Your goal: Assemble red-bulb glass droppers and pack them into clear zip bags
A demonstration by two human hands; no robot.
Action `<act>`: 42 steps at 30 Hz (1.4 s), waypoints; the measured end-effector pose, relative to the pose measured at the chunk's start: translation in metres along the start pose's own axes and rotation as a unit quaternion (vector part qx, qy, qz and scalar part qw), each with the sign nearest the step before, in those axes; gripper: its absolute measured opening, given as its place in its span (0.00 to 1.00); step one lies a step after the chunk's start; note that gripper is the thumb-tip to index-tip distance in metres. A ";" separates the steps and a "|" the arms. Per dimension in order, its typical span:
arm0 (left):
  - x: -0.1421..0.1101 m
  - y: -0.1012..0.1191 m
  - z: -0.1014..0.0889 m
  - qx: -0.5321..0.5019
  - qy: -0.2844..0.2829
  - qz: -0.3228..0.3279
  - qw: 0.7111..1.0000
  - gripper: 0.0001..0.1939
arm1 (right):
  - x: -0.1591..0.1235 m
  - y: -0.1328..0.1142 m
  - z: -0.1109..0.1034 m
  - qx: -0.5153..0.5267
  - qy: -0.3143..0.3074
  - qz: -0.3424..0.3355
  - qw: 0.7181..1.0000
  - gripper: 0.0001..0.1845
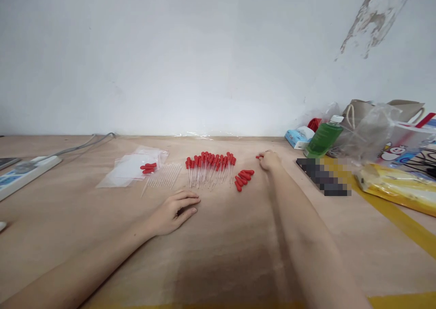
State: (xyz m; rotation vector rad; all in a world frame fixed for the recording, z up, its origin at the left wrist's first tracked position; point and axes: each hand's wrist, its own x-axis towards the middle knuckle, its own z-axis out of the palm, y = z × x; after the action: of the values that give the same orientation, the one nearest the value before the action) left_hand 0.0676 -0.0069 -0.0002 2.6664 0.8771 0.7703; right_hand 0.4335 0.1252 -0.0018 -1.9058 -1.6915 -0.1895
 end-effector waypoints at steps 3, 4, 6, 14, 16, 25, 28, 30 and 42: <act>0.000 0.002 0.001 0.001 0.000 0.003 1.000 0.14 | -0.005 -0.005 0.002 -0.013 -0.009 0.024 1.000 0.11; 0.000 0.003 0.001 0.005 0.001 0.002 1.000 0.13 | -0.005 -0.010 -0.001 -0.009 0.012 0.033 0.999 0.12; 0.000 0.003 0.000 0.027 0.016 -0.009 0.999 0.12 | -0.007 -0.029 -0.009 0.026 0.101 0.049 0.993 0.14; 0.000 -0.033 -0.019 0.285 0.202 -0.161 0.923 0.10 | -0.109 -0.125 -0.041 0.204 0.122 -0.227 0.944 0.13; 0.001 -0.044 -0.021 0.308 0.190 -0.153 0.919 0.12 | -0.138 -0.135 -0.040 0.192 0.055 -0.289 0.936 0.12; -0.007 -0.041 -0.018 0.296 0.142 -0.119 0.937 0.11 | -0.148 -0.128 -0.024 0.198 0.018 -0.327 0.924 0.11; -0.012 -0.028 -0.017 0.259 0.162 -0.116 0.945 0.11 | -0.147 -0.125 -0.021 0.206 0.028 -0.312 0.927 0.12; -0.011 -0.021 -0.016 0.247 0.158 -0.142 0.946 0.13 | -0.147 -0.125 -0.021 0.206 0.019 -0.310 0.928 0.11; -0.009 -0.018 -0.019 0.230 0.083 -0.218 0.945 0.10 | -0.146 -0.126 -0.022 0.225 -0.015 -0.303 0.926 0.07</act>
State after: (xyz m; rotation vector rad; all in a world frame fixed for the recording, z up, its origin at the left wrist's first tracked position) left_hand 0.0420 0.0031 0.0051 2.6245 1.8112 0.7551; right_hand 0.2928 -0.0086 -0.0115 -1.0273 -2.0860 -0.0001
